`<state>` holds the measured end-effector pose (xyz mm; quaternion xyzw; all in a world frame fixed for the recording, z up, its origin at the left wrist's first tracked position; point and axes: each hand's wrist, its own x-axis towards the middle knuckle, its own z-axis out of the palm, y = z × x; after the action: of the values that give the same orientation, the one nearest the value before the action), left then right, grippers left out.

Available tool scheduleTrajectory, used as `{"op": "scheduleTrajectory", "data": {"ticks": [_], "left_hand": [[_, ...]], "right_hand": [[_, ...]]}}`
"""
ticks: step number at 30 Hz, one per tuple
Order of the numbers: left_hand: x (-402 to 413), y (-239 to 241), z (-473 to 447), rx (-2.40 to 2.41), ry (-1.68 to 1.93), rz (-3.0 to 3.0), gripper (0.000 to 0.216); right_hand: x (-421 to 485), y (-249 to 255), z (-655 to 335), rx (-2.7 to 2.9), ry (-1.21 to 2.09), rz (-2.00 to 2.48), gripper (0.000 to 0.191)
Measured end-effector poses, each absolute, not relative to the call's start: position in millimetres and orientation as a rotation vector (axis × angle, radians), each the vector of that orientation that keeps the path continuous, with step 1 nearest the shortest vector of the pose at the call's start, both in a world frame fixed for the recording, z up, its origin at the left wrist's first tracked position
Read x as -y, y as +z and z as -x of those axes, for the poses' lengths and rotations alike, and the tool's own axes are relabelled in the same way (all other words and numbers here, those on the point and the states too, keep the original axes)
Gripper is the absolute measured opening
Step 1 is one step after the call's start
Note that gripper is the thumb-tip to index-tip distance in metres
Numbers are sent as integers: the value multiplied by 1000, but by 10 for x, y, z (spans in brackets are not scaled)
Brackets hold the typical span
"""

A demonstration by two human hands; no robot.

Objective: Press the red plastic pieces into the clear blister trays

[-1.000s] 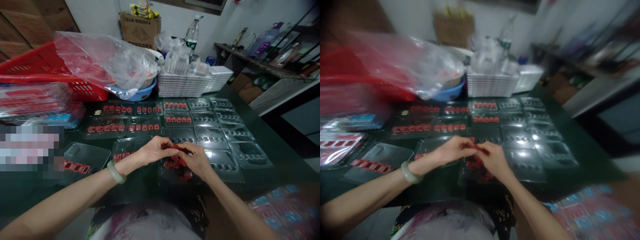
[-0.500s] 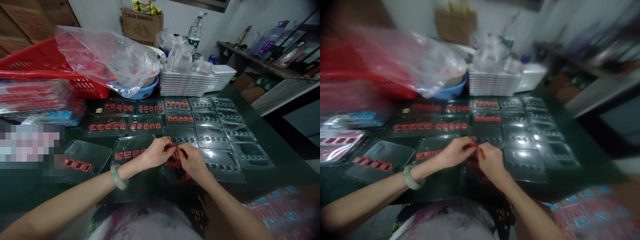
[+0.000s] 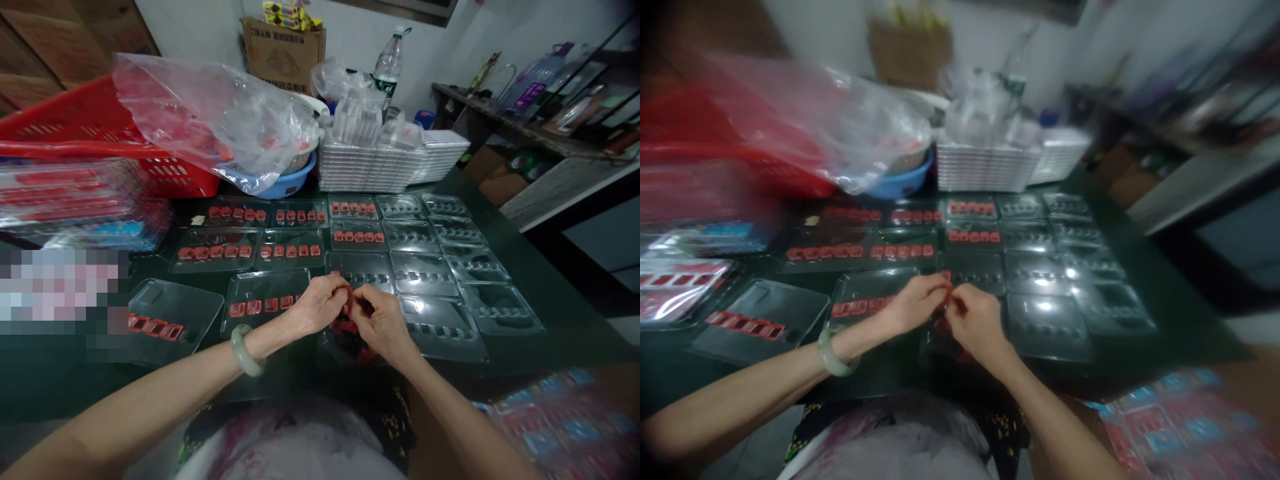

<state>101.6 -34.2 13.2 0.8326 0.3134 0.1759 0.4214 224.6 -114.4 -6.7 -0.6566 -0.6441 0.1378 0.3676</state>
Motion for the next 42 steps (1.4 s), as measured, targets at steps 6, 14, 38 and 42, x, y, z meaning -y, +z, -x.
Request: {"op": "scheduleTrajectory", "data": {"ticks": [6,14,38,42], "left_hand": [[353,-5,-1003,-627,551,-2177,16],[251,125,-960,-559,367,-1799,25],[191,44,-865,-536,77,-1264,28],[120,157,-726,-744,220,-1512,22]], "right_hand": [[1157,-72,-2294,1612,358,1667,11],[1219,49,-2393,1523,465,1523,16],[1063,-126,-2653,1454,727,1514,20],[803,-212,-2786,1709,441,1640,18]]}}
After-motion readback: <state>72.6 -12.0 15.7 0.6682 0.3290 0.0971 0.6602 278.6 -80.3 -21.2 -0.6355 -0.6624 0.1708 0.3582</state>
